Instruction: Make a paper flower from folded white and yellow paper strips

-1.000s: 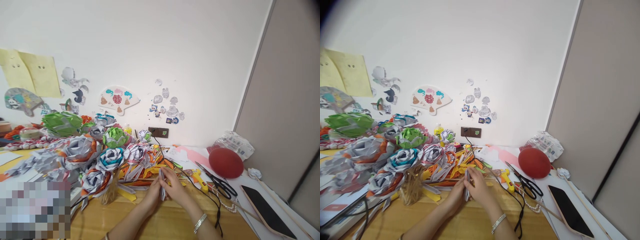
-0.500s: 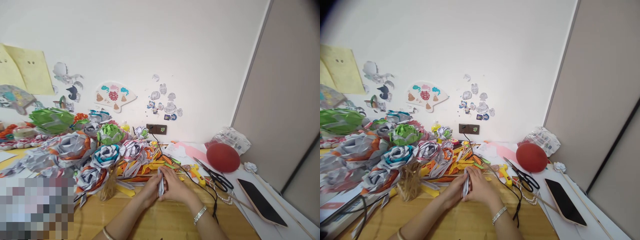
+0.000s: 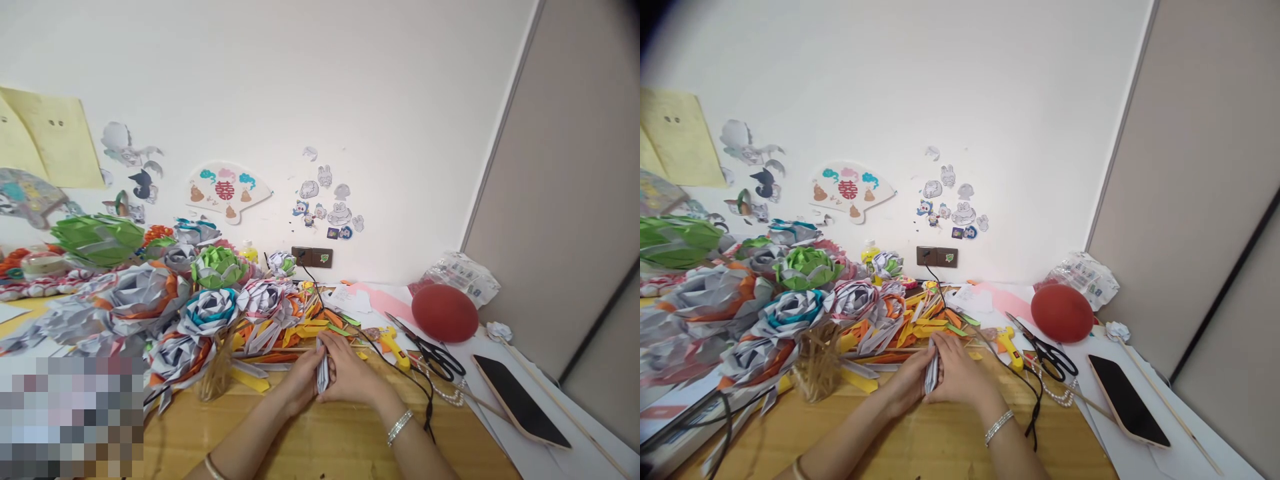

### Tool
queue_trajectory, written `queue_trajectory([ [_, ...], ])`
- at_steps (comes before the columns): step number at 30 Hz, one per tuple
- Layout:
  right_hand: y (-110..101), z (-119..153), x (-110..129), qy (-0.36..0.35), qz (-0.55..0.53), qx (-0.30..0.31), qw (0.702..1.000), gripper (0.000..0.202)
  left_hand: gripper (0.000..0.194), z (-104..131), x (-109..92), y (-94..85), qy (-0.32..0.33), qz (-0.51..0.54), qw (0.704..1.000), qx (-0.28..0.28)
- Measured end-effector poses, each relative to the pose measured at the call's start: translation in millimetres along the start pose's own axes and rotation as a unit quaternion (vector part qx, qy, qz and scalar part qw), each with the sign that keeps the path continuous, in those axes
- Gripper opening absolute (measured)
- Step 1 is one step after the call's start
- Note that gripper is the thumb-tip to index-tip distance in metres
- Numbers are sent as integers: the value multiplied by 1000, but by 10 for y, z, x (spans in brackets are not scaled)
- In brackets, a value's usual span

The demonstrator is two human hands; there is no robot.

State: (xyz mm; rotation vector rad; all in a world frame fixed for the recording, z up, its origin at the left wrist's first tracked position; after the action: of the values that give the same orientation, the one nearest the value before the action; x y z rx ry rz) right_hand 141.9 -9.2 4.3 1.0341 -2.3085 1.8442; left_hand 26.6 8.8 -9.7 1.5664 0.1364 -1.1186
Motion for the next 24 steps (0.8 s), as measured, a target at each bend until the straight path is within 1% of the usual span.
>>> queue_trajectory([
  [3,-9,8,-13,-10,-2,-14,1000,116,27,7,2,2,-4,-6,1000,14],
  [5,-8,9,-18,-12,-6,-11,1000,116,26,9,6,2,-17,-1,1000,14],
  [7,-5,6,-16,-9,-11,-9,1000,114,25,13,4,12,-17,2,1000,6],
  [11,19,-5,6,19,-33,-12,999,113,29,19,9,49,12,-11,1000,-20],
  [13,38,-6,18,37,-28,-2,999,113,33,14,28,43,26,-20,999,-39],
  [16,17,-14,49,47,-9,39,998,114,39,-9,58,-6,51,-33,996,-63],
  [18,-69,-51,101,40,2,59,997,114,42,-28,67,-39,70,-36,994,-74],
  [19,-133,-90,145,32,7,55,998,111,42,-35,69,-46,77,-31,994,-75],
  [21,-266,-216,279,12,12,11,1000,93,39,-43,80,-45,77,-16,994,-78],
  [22,-311,-300,365,6,12,-17,1000,77,36,-45,92,-40,71,-12,994,-78],
  [23,-330,-391,457,10,20,-44,999,56,32,-46,106,-38,66,-9,995,-77],
  [24,-311,-484,556,12,32,-51,998,39,29,-46,121,-42,67,-9,995,-76],
])
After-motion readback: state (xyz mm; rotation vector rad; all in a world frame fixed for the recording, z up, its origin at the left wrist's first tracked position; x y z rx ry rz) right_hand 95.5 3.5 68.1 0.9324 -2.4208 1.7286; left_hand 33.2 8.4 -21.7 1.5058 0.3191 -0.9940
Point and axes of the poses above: each hand's wrist, its own z-axis away from the middle knuckle, its own y-axis out of the palm, x = y × z, the point moved 2 cm from there along -z, towards the middle knuckle, and after that the axes turned 7 degrees about z, right-handed, at the moved point
